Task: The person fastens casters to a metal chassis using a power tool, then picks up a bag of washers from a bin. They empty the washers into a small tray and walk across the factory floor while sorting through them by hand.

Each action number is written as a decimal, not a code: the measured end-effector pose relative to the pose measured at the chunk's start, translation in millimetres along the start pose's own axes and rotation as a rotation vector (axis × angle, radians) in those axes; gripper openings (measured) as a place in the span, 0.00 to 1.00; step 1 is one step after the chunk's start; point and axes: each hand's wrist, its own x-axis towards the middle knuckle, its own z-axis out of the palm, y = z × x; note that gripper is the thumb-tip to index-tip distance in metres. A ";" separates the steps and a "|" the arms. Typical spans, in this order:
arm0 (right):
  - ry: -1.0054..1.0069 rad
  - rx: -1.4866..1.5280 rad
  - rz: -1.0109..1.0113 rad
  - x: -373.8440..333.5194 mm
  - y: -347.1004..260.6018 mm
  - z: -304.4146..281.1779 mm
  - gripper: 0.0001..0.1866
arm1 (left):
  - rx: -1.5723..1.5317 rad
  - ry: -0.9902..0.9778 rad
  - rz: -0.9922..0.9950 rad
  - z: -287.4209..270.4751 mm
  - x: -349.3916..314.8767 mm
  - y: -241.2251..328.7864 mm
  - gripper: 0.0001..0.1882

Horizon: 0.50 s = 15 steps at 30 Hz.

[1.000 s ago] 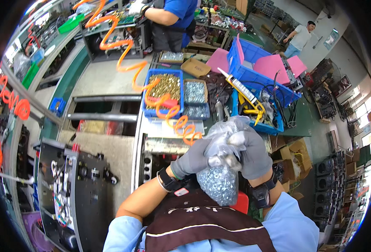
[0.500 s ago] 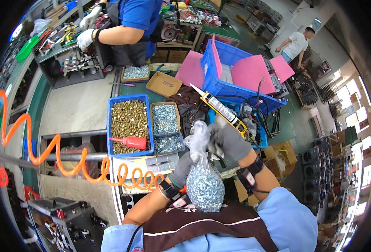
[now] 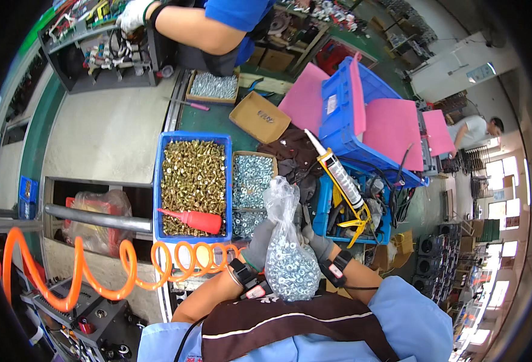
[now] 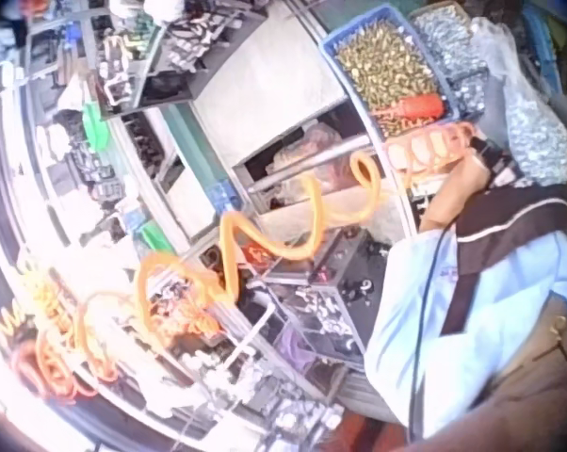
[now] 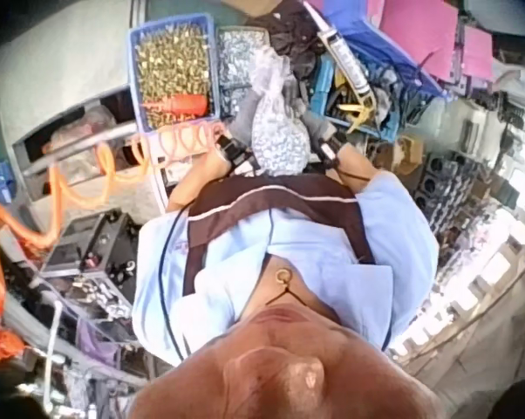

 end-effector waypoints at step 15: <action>-0.424 -0.337 0.447 -95.4 -55.6 143.7 0.58 | -0.335 -0.053 0.084 -19.8 -1.2 25.3 0.42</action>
